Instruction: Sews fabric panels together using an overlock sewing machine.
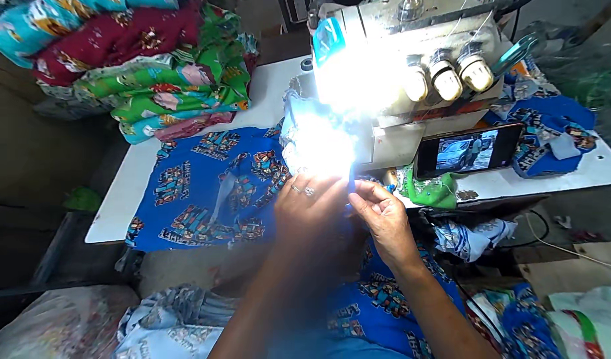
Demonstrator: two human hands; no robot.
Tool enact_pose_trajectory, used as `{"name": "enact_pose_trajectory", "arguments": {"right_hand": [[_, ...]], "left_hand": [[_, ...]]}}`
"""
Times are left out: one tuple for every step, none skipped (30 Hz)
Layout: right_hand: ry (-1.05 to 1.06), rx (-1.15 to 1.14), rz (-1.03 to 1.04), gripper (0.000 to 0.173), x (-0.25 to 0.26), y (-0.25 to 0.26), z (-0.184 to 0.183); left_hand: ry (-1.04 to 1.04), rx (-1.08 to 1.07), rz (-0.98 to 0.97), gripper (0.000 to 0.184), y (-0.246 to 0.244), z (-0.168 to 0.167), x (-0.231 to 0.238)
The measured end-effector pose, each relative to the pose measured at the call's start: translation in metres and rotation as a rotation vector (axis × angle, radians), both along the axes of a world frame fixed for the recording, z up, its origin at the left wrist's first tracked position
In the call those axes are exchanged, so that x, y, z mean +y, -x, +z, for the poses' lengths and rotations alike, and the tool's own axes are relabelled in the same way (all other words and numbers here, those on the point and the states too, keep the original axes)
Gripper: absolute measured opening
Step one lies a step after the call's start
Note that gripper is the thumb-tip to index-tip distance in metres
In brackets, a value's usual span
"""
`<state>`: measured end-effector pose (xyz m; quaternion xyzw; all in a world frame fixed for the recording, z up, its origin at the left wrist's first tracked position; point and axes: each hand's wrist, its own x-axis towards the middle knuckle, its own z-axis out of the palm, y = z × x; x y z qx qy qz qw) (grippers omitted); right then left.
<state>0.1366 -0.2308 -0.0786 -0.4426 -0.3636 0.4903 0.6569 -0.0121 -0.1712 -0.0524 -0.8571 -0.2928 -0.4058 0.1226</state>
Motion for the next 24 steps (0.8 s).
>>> {"name": "enact_pose_trajectory", "arguments": {"right_hand": [[0.005, 0.011, 0.0, 0.023, -0.0007, 0.0001, 0.0005], [0.005, 0.02, -0.002, 0.022, -0.0009, 0.0001, 0.0007], [0.002, 0.025, -0.005, 0.022, -0.001, 0.0001, 0.0006], [-0.004, 0.026, -0.008, 0.02, -0.0013, -0.0001, 0.0005], [-0.01, 0.02, -0.012, 0.017, -0.0014, -0.0003, 0.0003], [-0.014, 0.008, -0.019, 0.014, -0.0013, -0.0005, -0.0001], [-0.012, -0.006, -0.024, 0.012, -0.0012, -0.0008, -0.0004], [-0.007, -0.015, -0.027, 0.011, -0.001, -0.001, -0.001], [-0.001, -0.024, -0.029, 0.009, -0.001, -0.0009, -0.0013], [0.007, -0.032, -0.031, 0.008, -0.0012, -0.0005, -0.0013], [0.011, -0.034, -0.031, 0.008, -0.0014, -0.0001, -0.0012], [0.015, -0.03, -0.029, 0.008, -0.0017, 0.0002, -0.001], [0.017, -0.022, -0.025, 0.009, -0.0022, 0.0004, -0.0006], [0.022, -0.012, -0.022, 0.009, -0.0025, 0.0008, 0.0], [0.03, -0.003, -0.021, 0.01, -0.0028, 0.0012, 0.0011], [0.039, 0.006, -0.018, 0.011, -0.003, 0.0012, 0.0022], [0.047, 0.013, -0.016, 0.011, -0.0029, 0.0012, 0.0033], [0.053, 0.016, -0.015, 0.011, -0.0031, 0.0013, 0.0041], [0.057, 0.015, -0.012, 0.011, -0.0033, 0.0012, 0.0046], [0.057, 0.013, -0.01, 0.012, -0.0035, 0.0013, 0.0049], [0.055, 0.013, -0.009, 0.012, -0.0036, 0.0015, 0.0046], [0.053, 0.013, -0.009, 0.012, -0.0037, 0.0018, 0.0044], [0.049, 0.008, -0.009, 0.012, -0.0037, 0.0019, 0.004], [0.045, -0.002, -0.011, 0.012, -0.0039, 0.0015, 0.0032]], "left_hand": [[0.004, -0.005, 0.003, 0.011, 0.0003, -0.0009, -0.0001], [0.007, -0.011, 0.007, 0.01, 0.0005, -0.0014, 0.0], [0.012, -0.017, 0.007, 0.009, 0.0005, -0.0014, 0.0002], [0.024, -0.023, 0.003, 0.009, 0.0003, -0.0015, -0.0002], [0.041, -0.027, -0.002, 0.01, 0.0001, -0.0021, -0.0008], [0.058, -0.031, -0.004, 0.011, -0.0001, -0.0029, -0.0013], [0.079, -0.032, -0.004, 0.013, -0.0002, -0.0036, -0.0019], [0.101, -0.031, -0.001, 0.014, 0.0, -0.0041, -0.0025], [0.118, -0.029, 0.005, 0.015, 0.0007, -0.0044, -0.0029], [0.126, -0.021, 0.015, 0.016, 0.0017, -0.0048, -0.0031], [0.13, -0.017, 0.023, 0.016, 0.0027, -0.0055, -0.003], [0.132, -0.017, 0.028, 0.016, 0.0034, -0.0059, -0.0029], [0.132, -0.021, 0.027, 0.015, 0.0039, -0.006, -0.0029], [0.123, -0.031, 0.022, 0.013, 0.0045, -0.0058, -0.0029], [0.105, -0.043, 0.014, 0.011, 0.0049, -0.0055, -0.0029], [0.083, -0.046, 0.006, 0.009, 0.0052, -0.005, -0.003], [0.063, -0.048, 0.0, 0.008, 0.0051, -0.0041, -0.0031], [0.042, -0.037, 0.001, 0.008, 0.0051, -0.0032, -0.0031], [0.019, -0.028, 0.006, 0.009, 0.005, -0.0027, -0.0026], [0.006, -0.022, 0.009, 0.009, 0.0049, -0.0028, -0.0018], [0.004, -0.013, 0.014, 0.01, 0.0052, -0.0029, -0.0016], [0.008, -0.007, 0.02, 0.01, 0.0055, -0.003, -0.0018], [0.013, -0.003, 0.024, 0.01, 0.0058, -0.003, -0.0021], [0.021, -0.004, 0.021, 0.01, 0.0059, -0.0029, -0.0025]]}}
